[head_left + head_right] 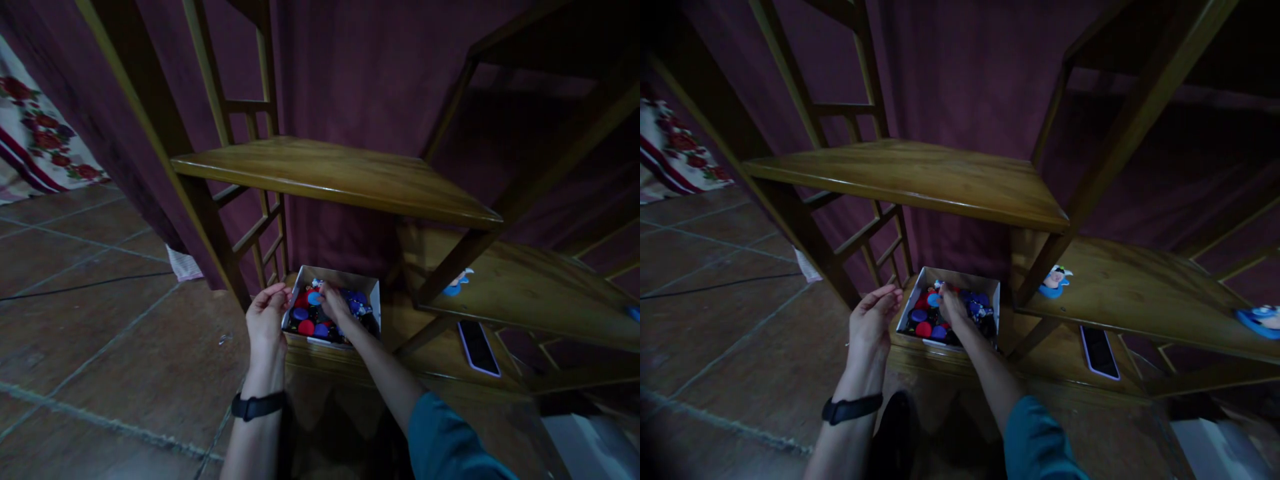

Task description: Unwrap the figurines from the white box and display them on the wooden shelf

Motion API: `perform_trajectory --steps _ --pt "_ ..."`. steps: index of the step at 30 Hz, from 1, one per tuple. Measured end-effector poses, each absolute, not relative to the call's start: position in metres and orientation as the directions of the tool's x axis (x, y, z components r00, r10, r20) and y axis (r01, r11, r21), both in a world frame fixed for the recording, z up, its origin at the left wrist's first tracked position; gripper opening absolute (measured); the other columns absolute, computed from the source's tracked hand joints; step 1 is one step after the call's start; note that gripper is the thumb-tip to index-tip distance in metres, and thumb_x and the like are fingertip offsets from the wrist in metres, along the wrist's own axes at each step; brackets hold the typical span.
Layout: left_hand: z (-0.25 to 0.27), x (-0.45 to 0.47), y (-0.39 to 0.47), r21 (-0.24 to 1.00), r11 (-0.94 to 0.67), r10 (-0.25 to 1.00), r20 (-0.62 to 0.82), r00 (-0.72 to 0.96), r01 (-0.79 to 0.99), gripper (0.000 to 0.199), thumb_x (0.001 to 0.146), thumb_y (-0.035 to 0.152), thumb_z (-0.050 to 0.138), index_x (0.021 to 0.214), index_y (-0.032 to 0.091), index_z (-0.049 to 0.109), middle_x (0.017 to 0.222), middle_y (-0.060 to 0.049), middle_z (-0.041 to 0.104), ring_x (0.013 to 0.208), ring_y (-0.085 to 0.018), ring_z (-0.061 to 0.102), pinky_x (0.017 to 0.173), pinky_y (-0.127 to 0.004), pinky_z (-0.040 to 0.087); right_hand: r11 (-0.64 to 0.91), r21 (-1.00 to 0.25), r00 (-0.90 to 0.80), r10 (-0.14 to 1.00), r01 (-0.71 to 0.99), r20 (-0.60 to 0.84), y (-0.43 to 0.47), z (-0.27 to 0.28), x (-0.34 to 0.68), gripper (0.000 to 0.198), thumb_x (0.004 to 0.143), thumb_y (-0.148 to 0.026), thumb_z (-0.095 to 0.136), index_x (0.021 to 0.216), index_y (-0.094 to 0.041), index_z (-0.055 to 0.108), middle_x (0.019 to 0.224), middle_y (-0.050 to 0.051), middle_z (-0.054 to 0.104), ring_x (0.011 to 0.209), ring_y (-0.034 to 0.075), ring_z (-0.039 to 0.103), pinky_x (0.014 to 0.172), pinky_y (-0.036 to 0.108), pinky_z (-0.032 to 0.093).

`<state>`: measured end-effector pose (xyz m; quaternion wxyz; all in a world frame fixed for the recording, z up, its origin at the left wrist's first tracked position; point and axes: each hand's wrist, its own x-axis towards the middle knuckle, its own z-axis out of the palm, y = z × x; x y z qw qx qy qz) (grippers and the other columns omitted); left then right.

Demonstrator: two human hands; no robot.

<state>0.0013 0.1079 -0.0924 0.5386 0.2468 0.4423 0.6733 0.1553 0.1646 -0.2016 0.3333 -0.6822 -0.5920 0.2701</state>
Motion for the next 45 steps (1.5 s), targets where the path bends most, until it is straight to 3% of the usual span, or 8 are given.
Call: perform_trajectory --steps 7,12,18,23,28,32,38,45 --pt "-0.099 0.009 0.116 0.917 0.043 0.97 -0.133 -0.203 -0.397 0.027 0.055 0.024 0.07 0.08 0.013 0.066 0.071 -0.004 0.067 0.062 -0.012 0.059 0.061 -0.025 0.045 -0.184 -0.88 0.313 0.949 0.438 -0.043 0.145 -0.183 0.2 0.013 0.076 -0.024 0.05 0.087 -0.019 0.053 0.079 0.001 0.063 0.07 0.015 0.06 0.064 0.028 0.049" --pt "-0.113 0.026 0.121 0.985 0.041 0.999 -0.046 -0.025 -0.168 0.033 0.052 0.03 0.073 0.081 0.013 0.069 0.069 -0.005 0.067 0.061 -0.014 0.058 0.057 -0.025 0.045 -0.042 -0.988 0.177 0.984 0.149 -0.015 0.117 -0.15 0.192 0.018 0.07 -0.031 0.058 0.083 -0.019 0.057 0.076 0.0 0.062 0.067 0.013 0.059 0.058 0.023 0.049" --pt "-0.111 0.027 0.12 0.978 0.123 0.991 -0.111 0.075 -0.168 0.037 0.05 0.035 0.075 0.078 0.011 0.067 0.058 -0.002 0.061 0.047 -0.01 0.051 0.046 -0.022 0.04 0.099 -0.995 0.061 0.993 0.022 0.1 0.114 -0.118 0.175 0.021 0.077 -0.034 0.054 0.09 -0.019 0.061 0.084 0.001 0.065 0.074 0.013 0.06 0.067 0.024 0.049" --pt "-0.104 0.009 0.126 0.956 0.05 0.973 -0.112 -0.204 -0.288 0.034 0.051 0.031 0.073 0.078 0.013 0.064 0.062 0.0 0.062 0.053 -0.011 0.055 0.054 -0.026 0.045 0.123 -0.921 0.024 0.99 0.37 0.141 0.114 -0.145 0.186 0.018 0.081 -0.023 0.049 0.093 -0.021 0.063 0.091 0.001 0.066 0.086 0.015 0.061 0.08 0.03 0.047" --pt "-0.101 0.006 0.127 0.957 0.036 0.961 -0.112 -0.251 -0.289 0.031 0.052 0.029 0.072 0.076 0.013 0.063 0.064 -0.001 0.062 0.056 -0.012 0.056 0.056 -0.026 0.045 0.335 -0.668 -0.356 0.928 0.665 0.112 0.105 -0.194 0.166 0.03 0.079 -0.017 0.053 0.105 -0.027 0.062 0.114 0.001 0.061 0.105 0.016 0.055 0.093 0.031 0.039" --pt "-0.097 0.008 0.124 0.958 0.024 0.964 -0.098 -0.247 -0.285 0.03 0.052 0.03 0.071 0.075 0.012 0.063 0.065 -0.001 0.062 0.055 -0.012 0.055 0.055 -0.025 0.044 0.439 -0.479 -0.474 0.879 0.76 0.053 0.114 -0.205 0.151 0.033 0.08 -0.019 0.055 0.111 -0.032 0.058 0.124 0.0 0.054 0.118 0.018 0.044 0.101 0.039 0.029" --pt "-0.093 0.002 0.124 0.955 -0.001 0.954 -0.088 -0.286 -0.296 0.029 0.052 0.029 0.072 0.075 0.012 0.064 0.065 -0.003 0.063 0.058 -0.013 0.057 0.056 -0.027 0.046 0.361 -0.336 -0.383 0.924 0.87 0.003 0.133 -0.191 0.181 0.034 0.078 -0.029 0.061 0.112 -0.032 0.056 0.137 0.001 0.041 0.127 0.022 0.032 0.102 0.045 0.024" --pt "-0.092 -0.001 0.124 0.943 -0.001 0.956 -0.098 -0.278 -0.334 0.028 0.052 0.026 0.072 0.075 0.012 0.064 0.063 -0.001 0.061 0.057 -0.012 0.056 0.055 -0.025 0.046 0.116 -0.242 -0.117 0.993 0.963 0.007 0.124 -0.175 0.219 0.024 0.088 -0.023 0.043 0.101 -0.022 0.063 0.112 0.008 0.057 0.105 0.021 0.05 0.095 0.038 0.032"
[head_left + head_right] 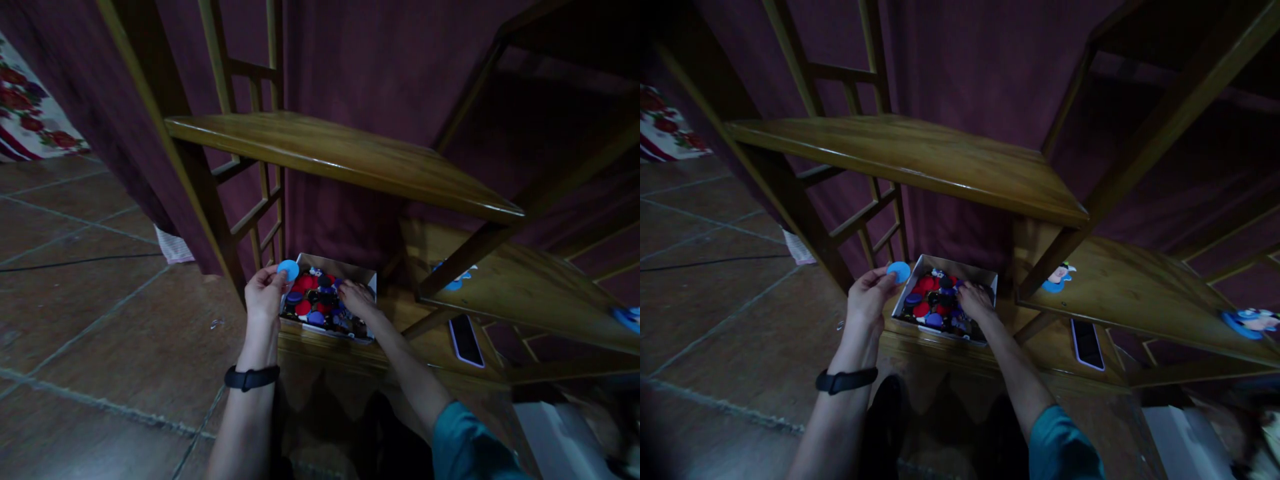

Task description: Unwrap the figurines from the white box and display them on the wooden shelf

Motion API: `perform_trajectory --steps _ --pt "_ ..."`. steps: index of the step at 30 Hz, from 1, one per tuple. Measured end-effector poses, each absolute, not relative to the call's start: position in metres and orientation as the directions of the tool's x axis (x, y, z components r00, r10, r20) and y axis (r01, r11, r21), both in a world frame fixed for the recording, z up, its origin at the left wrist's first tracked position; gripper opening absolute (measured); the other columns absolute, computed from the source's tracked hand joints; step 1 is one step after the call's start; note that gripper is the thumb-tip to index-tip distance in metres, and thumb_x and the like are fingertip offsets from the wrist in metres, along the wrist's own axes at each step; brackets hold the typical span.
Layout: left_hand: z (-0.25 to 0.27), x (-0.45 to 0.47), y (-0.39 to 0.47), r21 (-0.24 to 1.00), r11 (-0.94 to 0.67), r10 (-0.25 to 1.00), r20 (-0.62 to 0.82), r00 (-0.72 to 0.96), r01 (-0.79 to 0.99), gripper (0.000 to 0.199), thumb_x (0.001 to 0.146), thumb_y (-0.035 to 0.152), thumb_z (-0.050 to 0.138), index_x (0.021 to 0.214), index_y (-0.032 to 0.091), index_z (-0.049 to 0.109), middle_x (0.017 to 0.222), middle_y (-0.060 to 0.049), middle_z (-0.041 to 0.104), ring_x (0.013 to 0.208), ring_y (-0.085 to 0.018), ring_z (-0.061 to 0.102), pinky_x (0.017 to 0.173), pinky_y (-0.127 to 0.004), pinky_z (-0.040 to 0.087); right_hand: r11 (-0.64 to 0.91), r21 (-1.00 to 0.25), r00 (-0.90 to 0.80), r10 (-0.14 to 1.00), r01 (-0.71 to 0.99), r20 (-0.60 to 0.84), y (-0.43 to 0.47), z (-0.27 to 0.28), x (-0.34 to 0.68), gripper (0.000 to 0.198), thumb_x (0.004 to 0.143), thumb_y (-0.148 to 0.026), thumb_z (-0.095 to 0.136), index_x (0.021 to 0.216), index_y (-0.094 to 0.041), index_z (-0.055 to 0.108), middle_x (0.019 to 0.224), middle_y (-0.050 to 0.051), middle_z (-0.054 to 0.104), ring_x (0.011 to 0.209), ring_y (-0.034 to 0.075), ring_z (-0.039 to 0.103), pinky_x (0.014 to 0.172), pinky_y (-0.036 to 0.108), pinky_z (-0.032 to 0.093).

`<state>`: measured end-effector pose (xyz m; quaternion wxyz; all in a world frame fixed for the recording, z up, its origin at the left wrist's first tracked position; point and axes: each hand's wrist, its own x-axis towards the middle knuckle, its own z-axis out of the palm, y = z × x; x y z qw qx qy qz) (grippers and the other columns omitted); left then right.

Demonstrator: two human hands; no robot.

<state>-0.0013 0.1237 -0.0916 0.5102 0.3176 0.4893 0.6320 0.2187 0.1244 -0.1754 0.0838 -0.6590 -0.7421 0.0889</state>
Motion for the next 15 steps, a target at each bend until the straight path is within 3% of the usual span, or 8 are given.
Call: perform_trajectory --steps 3,6,9,15 --pt "-0.092 -0.001 0.124 0.942 0.004 0.954 -0.103 -0.28 -0.334 0.029 0.052 0.028 0.072 0.075 0.012 0.064 0.062 -0.001 0.061 0.056 -0.012 0.055 0.055 -0.026 0.046 0.157 -0.304 -0.135 0.987 0.94 0.091 0.118 -0.166 0.216 0.028 0.086 -0.015 0.043 0.105 -0.024 0.062 0.111 0.006 0.058 0.107 0.019 0.048 0.094 0.035 0.034" --pt "-0.095 0.002 0.126 0.943 0.018 0.956 -0.113 -0.269 -0.334 0.03 0.053 0.029 0.071 0.076 0.012 0.064 0.062 -0.001 0.061 0.055 -0.012 0.056 0.056 -0.026 0.045 0.381 -0.399 -0.366 0.923 0.834 0.118 0.114 -0.165 0.194 0.03 0.083 -0.014 0.05 0.108 -0.025 0.06 0.117 0.003 0.055 0.11 0.018 0.046 0.095 0.032 0.035" --pt "-0.098 0.004 0.127 0.94 0.023 0.957 -0.119 -0.264 -0.341 0.031 0.053 0.03 0.071 0.077 0.012 0.064 0.064 -0.001 0.061 0.055 -0.012 0.056 0.056 -0.027 0.045 0.515 -0.404 -0.514 0.849 0.756 0.122 0.115 -0.177 0.162 0.03 0.082 -0.018 0.053 0.11 -0.027 0.058 0.118 0.003 0.055 0.113 0.018 0.045 0.096 0.033 0.034" --pt "-0.1 0.002 0.129 0.939 0.017 0.962 -0.108 -0.25 -0.342 0.029 0.053 0.028 0.071 0.077 0.012 0.064 0.065 -0.002 0.063 0.054 -0.012 0.056 0.056 -0.027 0.044 0.376 -0.319 -0.378 0.924 0.87 0.058 0.125 -0.194 0.144 0.025 0.083 -0.023 0.052 0.108 -0.023 0.057 0.11 0.006 0.057 0.104 0.02 0.05 0.092 0.035 0.035"
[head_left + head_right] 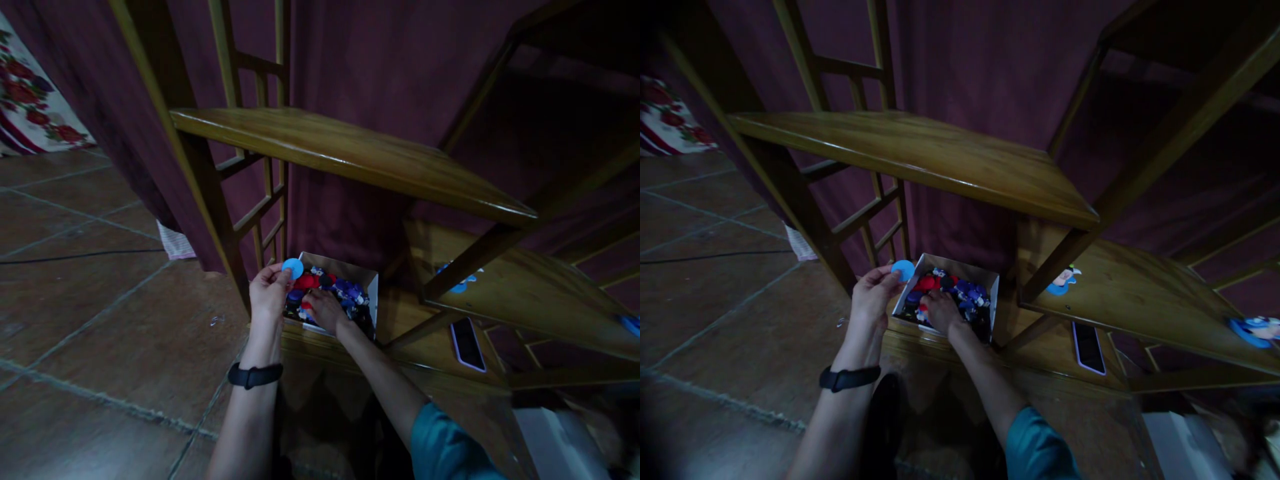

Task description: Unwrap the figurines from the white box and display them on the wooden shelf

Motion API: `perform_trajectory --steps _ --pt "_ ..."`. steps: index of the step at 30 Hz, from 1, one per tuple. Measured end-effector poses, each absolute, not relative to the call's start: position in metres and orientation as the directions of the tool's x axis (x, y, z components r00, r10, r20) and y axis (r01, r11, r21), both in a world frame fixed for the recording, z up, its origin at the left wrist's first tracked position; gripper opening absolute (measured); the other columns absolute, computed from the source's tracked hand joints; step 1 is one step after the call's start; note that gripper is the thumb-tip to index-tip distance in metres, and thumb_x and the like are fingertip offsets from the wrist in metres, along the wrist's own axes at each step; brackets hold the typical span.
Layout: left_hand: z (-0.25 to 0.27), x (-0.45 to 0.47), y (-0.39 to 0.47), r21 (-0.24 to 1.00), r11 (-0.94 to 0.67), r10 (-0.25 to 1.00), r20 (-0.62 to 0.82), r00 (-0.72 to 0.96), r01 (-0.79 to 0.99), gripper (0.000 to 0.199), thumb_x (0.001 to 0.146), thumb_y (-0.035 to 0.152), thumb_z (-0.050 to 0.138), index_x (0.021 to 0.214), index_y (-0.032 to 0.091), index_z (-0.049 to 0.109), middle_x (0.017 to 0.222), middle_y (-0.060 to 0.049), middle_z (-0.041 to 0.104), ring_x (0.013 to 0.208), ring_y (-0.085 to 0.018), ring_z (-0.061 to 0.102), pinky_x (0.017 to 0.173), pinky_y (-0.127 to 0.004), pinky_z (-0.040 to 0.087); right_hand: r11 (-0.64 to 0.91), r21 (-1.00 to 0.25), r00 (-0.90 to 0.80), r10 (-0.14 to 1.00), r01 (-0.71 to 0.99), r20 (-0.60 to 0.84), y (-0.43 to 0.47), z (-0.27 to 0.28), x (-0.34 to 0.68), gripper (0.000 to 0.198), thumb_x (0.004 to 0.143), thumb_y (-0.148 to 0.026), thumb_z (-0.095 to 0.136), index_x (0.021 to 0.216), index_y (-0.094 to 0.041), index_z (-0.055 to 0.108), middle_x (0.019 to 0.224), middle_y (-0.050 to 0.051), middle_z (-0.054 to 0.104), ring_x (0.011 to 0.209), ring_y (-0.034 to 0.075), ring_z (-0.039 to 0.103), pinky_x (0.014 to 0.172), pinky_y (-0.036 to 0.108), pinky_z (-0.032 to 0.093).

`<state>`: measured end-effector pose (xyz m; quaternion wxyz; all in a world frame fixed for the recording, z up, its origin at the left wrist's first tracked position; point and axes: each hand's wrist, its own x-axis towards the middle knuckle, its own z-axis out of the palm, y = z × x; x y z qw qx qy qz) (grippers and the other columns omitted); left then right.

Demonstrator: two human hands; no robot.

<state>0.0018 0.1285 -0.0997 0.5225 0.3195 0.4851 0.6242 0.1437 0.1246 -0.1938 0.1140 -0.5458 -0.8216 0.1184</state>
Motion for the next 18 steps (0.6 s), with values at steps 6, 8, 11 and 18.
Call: perform_trajectory --steps 6,8,11,18 --pt "-0.098 0.0 0.129 0.93 0.018 0.957 -0.123 -0.263 -0.368 0.03 0.052 0.028 0.072 0.077 0.012 0.064 0.065 -0.002 0.063 0.056 -0.012 0.056 0.056 -0.026 0.045 0.177 -0.237 -0.144 0.978 0.955 0.151 0.12 -0.175 0.17 0.035 0.084 -0.016 0.044 0.118 -0.021 0.053 0.115 0.011 0.054 0.108 0.024 0.046 0.093 0.039 0.031" --pt "-0.099 0.001 0.129 0.929 0.019 0.957 -0.124 -0.262 -0.37 0.031 0.052 0.028 0.072 0.077 0.012 0.064 0.063 -0.002 0.063 0.055 -0.011 0.055 0.055 -0.026 0.044 0.183 -0.243 -0.144 0.975 0.953 0.17 0.118 -0.173 0.167 0.035 0.085 -0.015 0.043 0.117 -0.022 0.054 0.114 0.01 0.055 0.108 0.025 0.045 0.093 0.04 0.031" --pt "-0.099 0.002 0.129 0.927 0.015 0.958 -0.121 -0.26 -0.375 0.033 0.051 0.029 0.073 0.077 0.011 0.064 0.062 -0.001 0.062 0.053 -0.011 0.054 0.054 -0.025 0.043 0.342 -0.28 -0.328 0.94 0.897 0.097 0.119 -0.178 0.152 0.028 0.086 -0.016 0.044 0.106 -0.027 0.061 0.108 0.004 0.06 0.108 0.022 0.046 0.093 0.037 0.032" --pt "-0.097 0.0 0.128 0.931 0.031 0.963 -0.124 -0.238 -0.362 0.033 0.05 0.029 0.073 0.077 0.012 0.063 0.064 0.0 0.062 0.054 -0.011 0.054 0.055 -0.025 0.043 0.447 -0.287 -0.475 0.879 0.847 -0.032 0.127 -0.196 0.132 0.035 0.077 -0.018 0.058 0.112 -0.021 0.056 0.113 0.007 0.055 0.106 0.02 0.05 0.092 0.032 0.037"
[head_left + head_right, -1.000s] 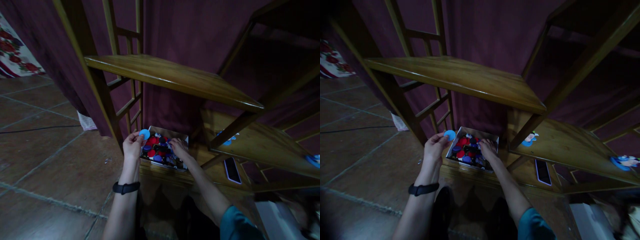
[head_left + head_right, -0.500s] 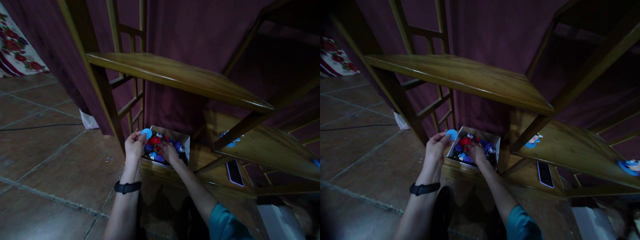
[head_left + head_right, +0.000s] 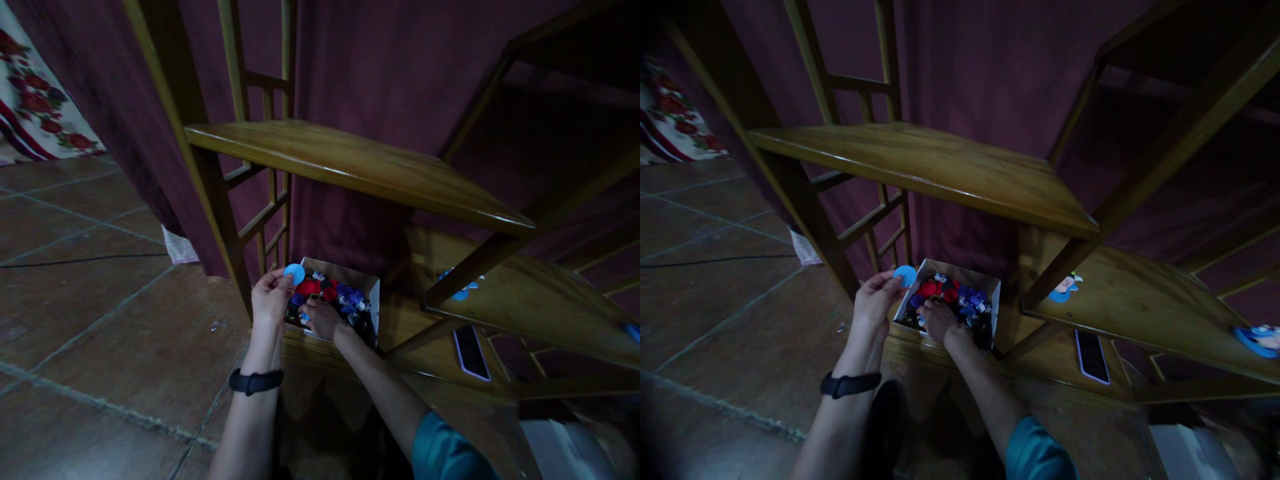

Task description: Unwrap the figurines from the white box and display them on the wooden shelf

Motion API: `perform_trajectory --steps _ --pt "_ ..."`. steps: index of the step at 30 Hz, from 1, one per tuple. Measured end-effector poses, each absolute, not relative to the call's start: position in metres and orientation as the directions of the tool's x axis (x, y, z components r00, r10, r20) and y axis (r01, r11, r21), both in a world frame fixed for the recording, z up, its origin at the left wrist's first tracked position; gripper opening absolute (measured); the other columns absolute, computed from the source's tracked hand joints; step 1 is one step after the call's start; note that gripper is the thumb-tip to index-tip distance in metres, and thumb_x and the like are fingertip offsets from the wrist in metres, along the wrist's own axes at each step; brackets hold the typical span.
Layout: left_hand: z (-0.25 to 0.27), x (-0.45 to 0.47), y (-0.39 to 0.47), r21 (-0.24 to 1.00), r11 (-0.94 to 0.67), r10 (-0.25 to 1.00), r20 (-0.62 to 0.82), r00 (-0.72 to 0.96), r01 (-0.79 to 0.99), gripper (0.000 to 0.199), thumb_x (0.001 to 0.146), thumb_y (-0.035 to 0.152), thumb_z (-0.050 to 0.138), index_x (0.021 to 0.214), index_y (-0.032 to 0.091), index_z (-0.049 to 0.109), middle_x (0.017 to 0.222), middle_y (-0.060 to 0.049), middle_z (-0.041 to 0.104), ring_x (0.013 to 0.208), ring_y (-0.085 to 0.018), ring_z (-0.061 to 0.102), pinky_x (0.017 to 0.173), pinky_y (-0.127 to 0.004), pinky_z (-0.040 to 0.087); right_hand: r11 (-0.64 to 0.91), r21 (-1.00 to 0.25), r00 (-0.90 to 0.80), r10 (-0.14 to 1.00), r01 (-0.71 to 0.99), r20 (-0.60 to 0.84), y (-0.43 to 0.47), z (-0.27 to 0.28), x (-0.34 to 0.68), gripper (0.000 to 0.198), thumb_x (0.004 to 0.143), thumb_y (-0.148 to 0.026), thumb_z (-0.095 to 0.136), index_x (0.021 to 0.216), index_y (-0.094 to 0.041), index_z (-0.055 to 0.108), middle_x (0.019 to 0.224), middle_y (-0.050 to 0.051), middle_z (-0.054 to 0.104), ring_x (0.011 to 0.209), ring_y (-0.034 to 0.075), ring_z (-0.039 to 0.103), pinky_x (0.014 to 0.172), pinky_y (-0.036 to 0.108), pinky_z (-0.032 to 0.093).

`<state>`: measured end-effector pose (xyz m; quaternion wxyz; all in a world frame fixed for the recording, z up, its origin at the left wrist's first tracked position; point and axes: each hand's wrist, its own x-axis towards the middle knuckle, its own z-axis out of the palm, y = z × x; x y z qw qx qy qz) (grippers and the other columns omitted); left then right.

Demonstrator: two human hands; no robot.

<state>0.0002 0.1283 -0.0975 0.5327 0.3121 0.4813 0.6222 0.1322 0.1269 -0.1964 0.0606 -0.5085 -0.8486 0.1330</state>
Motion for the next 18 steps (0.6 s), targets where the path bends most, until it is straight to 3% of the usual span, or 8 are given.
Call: perform_trajectory --steps 6,8,10,12,13,14,16,18 --pt "-0.097 0.002 0.129 0.931 0.041 0.963 -0.134 -0.235 -0.363 0.033 0.049 0.03 0.073 0.075 0.012 0.064 0.063 -0.001 0.062 0.053 -0.01 0.054 0.054 -0.024 0.042 0.371 -0.291 -0.401 0.915 0.882 -0.051 0.123 -0.181 0.135 0.024 0.074 -0.016 0.06 0.098 -0.021 0.059 0.111 0.007 0.053 0.097 0.02 0.054 0.081 0.03 0.043" --pt "-0.098 0.003 0.129 0.928 0.051 0.963 -0.144 -0.227 -0.37 0.033 0.05 0.029 0.073 0.077 0.012 0.064 0.063 0.0 0.062 0.054 -0.01 0.055 0.053 -0.023 0.041 0.275 -0.399 -0.301 0.954 0.874 -0.002 0.118 -0.174 0.14 0.021 0.075 -0.018 0.06 0.096 -0.023 0.058 0.108 0.005 0.056 0.094 0.02 0.056 0.079 0.031 0.043" --pt "-0.1 0.003 0.129 0.922 0.068 0.964 -0.159 -0.213 -0.382 0.033 0.05 0.028 0.073 0.078 0.012 0.064 0.062 0.0 0.063 0.053 -0.01 0.055 0.053 -0.023 0.041 0.124 -0.638 -0.122 0.991 0.76 0.047 0.11 -0.168 0.147 0.02 0.075 -0.022 0.06 0.095 -0.025 0.058 0.101 0.002 0.06 0.091 0.019 0.057 0.075 0.03 0.044" --pt "-0.101 0.004 0.129 0.916 0.093 0.965 -0.18 -0.191 -0.391 0.032 0.051 0.026 0.073 0.079 0.012 0.064 0.061 0.0 0.062 0.053 -0.01 0.055 0.052 -0.022 0.042 -0.035 -0.909 0.07 0.998 0.414 -0.007 0.099 -0.163 0.156 0.02 0.076 -0.028 0.059 0.096 -0.025 0.057 0.094 0.001 0.063 0.082 0.016 0.059 0.067 0.027 0.046" --pt "-0.101 0.005 0.128 0.913 0.109 0.965 -0.193 -0.179 -0.393 0.032 0.051 0.026 0.073 0.078 0.012 0.064 0.06 0.0 0.062 0.052 -0.01 0.055 0.052 -0.022 0.042 -0.105 -0.98 0.12 0.989 0.168 -0.085 0.092 -0.161 0.161 0.022 0.077 -0.032 0.059 0.097 -0.024 0.056 0.091 0.0 0.063 0.076 0.015 0.06 0.062 0.025 0.046" --pt "-0.102 0.007 0.127 0.911 0.126 0.964 -0.206 -0.167 -0.393 0.031 0.051 0.025 0.072 0.078 0.011 0.064 0.06 -0.001 0.063 0.053 -0.01 0.055 0.052 -0.022 0.042 -0.162 -0.983 0.127 0.977 -0.084 -0.172 0.084 -0.158 0.165 0.023 0.077 -0.034 0.059 0.097 -0.023 0.056 0.088 0.0 0.064 0.07 0.013 0.059 0.057 0.023 0.046" --pt "-0.102 0.012 0.125 0.908 0.16 0.965 -0.227 -0.135 -0.387 0.031 0.052 0.024 0.072 0.079 0.011 0.064 0.061 -0.002 0.063 0.053 -0.01 0.056 0.051 -0.021 0.042 -0.234 -0.846 0.053 0.954 -0.48 -0.294 0.068 -0.152 0.172 0.024 0.077 -0.034 0.06 0.098 -0.023 0.056 0.086 0.0 0.065 0.064 0.01 0.059 0.054 0.02 0.046" --pt "-0.102 0.018 0.122 0.902 0.193 0.966 -0.244 -0.089 -0.387 0.031 0.052 0.024 0.073 0.079 0.011 0.064 0.062 -0.003 0.064 0.052 -0.01 0.056 0.05 -0.021 0.042 -0.268 -0.677 -0.039 0.942 -0.685 -0.333 0.053 -0.144 0.177 0.023 0.076 -0.03 0.063 0.096 -0.022 0.056 0.085 0.0 0.066 0.064 0.009 0.06 0.057 0.019 0.047"
